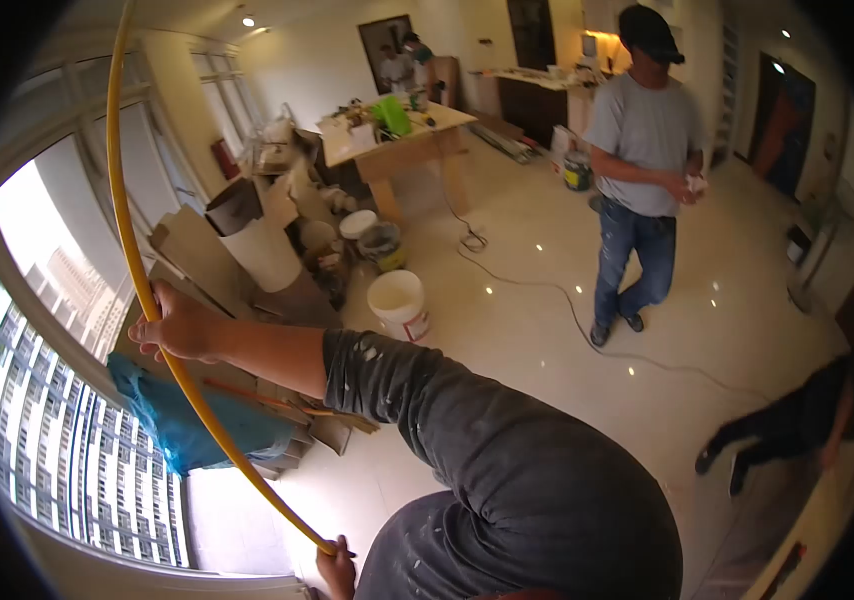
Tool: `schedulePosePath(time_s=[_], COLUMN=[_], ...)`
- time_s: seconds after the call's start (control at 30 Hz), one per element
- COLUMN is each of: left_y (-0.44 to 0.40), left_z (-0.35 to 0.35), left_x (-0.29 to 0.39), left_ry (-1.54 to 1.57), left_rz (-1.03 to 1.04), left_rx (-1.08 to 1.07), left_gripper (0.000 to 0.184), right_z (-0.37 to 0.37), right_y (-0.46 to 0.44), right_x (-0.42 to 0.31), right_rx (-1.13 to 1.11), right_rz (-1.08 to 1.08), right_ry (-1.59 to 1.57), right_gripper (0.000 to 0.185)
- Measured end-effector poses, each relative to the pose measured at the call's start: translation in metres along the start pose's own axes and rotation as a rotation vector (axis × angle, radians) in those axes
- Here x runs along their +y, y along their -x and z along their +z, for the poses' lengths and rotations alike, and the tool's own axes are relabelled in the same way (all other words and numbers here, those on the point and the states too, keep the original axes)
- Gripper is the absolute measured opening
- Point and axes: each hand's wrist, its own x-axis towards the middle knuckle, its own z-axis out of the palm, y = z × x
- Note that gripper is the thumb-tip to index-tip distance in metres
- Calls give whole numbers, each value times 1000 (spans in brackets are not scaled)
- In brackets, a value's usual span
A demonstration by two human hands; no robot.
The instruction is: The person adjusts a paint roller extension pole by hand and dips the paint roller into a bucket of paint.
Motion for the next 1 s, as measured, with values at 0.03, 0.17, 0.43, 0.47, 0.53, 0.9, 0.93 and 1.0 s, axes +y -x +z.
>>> schedulePosePath(time_s=[0.03, 0.17, 0.43, 0.47, 0.53, 0.9, 0.93, 1.0], left_y=[20, 34, 12, 9, 3, -45, -55, -67], left_z=[5, 10, 18, 22, 23, 82, 87, 99], left_x=[8, -57, 112, 126, 145, 134, 126, 125], left_ry=[17, 215, -128, -171, -101, -322, -344, -393], left_rz=[-40, -99, 35, 35, -68, -107, -80, -105], left_rx=[-16, -30, -113, -128, -233, -400, -409, -391], left_gripper=[23, 25, 32, 39, 41, 32, 32, 36], right_z=[-5, -27, -39, -41, -49, -186, -209, -253], right_y=[12, 63, 177, 186, 193, 264, 278, 306], right_x=[1, 65, 208, 219, 235, 286, 296, 303], right_rx=[50, 210, 363, 364, 419, 94, 116, 199], right_rz=[31, 174, 522, 567, 631, 1112, 1143, 1203], right_ry=[-57, -125, -345, -391, -436, -20, -8, 47], right_gripper=[51, 33, 23, 22, 24, 44, 43, 43])
